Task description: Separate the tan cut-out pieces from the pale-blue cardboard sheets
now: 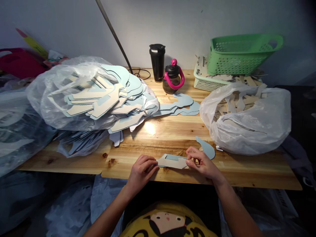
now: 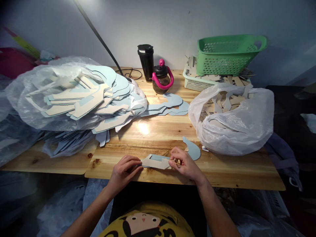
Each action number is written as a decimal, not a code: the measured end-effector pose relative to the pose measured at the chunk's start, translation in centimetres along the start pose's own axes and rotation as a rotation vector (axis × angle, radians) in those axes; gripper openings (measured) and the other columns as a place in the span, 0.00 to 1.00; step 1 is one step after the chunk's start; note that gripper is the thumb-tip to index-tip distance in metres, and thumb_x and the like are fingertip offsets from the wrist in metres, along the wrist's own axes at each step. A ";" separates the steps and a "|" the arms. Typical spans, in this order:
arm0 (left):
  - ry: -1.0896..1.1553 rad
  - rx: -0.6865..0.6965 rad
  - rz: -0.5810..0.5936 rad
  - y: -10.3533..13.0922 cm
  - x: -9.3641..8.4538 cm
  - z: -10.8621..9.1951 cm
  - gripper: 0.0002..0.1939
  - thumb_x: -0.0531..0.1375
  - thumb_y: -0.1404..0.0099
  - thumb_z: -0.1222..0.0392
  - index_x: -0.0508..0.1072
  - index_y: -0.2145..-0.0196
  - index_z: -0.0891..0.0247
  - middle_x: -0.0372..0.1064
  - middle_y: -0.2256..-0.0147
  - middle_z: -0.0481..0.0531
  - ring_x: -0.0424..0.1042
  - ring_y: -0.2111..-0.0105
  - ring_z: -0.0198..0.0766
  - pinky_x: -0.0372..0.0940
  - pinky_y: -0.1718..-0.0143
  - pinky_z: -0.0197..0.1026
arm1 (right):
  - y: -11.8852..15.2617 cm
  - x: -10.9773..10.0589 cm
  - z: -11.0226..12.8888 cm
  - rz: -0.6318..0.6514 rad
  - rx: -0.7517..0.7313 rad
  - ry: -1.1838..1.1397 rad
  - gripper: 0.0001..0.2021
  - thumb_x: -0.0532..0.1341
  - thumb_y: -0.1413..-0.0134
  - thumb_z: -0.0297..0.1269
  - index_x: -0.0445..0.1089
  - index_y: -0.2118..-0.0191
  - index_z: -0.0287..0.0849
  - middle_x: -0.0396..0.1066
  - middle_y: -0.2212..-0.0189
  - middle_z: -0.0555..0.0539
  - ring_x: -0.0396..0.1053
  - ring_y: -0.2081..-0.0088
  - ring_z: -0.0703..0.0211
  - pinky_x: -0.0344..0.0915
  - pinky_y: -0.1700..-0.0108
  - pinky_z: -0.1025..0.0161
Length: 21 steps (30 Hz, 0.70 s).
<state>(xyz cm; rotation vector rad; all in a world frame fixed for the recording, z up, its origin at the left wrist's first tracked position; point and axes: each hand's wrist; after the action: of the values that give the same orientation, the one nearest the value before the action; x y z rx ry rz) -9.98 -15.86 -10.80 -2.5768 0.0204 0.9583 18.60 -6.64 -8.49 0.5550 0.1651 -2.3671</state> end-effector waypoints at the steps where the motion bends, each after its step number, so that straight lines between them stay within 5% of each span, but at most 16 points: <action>1: -0.013 0.017 -0.003 0.0 0.0 -0.1 0.07 0.63 0.37 0.67 0.73 0.60 0.61 0.70 0.61 0.50 0.67 0.60 0.34 0.65 0.58 0.38 | 0.0 0.0 0.0 0.000 0.001 0.003 0.18 0.58 0.38 0.44 0.65 0.74 0.36 0.62 0.63 0.44 0.61 0.61 0.63 0.56 0.61 0.67; 7: -0.191 0.121 -0.014 -0.3 0.8 -1.0 0.04 0.59 0.35 0.70 0.71 0.62 0.66 0.70 0.59 0.54 0.67 0.58 0.36 0.66 0.54 0.41 | -0.2 0.1 0.2 -0.021 0.010 0.043 0.14 0.58 0.39 0.40 0.67 0.73 0.36 0.63 0.64 0.44 0.63 0.58 0.61 0.56 0.64 0.69; 12: -0.261 0.225 0.189 -0.4 1.1 -1.5 0.18 0.51 0.31 0.71 0.66 0.44 0.66 0.65 0.45 0.58 0.64 0.46 0.41 0.65 0.44 0.46 | 0.0 0.5 0.4 -0.063 0.011 0.123 0.12 0.58 0.40 0.37 0.66 0.74 0.37 0.63 0.66 0.46 0.62 0.64 0.64 0.57 0.63 0.68; 21: -0.379 0.219 0.263 -1.7 2.0 -3.0 0.11 0.52 0.32 0.71 0.69 0.54 0.69 0.67 0.47 0.58 0.67 0.50 0.45 0.67 0.47 0.49 | 1.1 0.7 -0.7 -0.126 0.074 0.319 0.10 0.57 0.38 0.38 0.66 0.68 0.37 0.63 0.64 0.46 0.63 0.65 0.64 0.58 0.61 0.65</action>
<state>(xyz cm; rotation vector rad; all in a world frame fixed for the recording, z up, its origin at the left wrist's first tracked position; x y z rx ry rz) -6.36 -15.10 -9.39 -2.1931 0.3470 1.4405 19.10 -7.73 -9.41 0.9837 0.2629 -2.3988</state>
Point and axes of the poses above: each hand's wrist, its own y-axis away from the middle knuckle, its own x-axis out of the palm, z = x × y
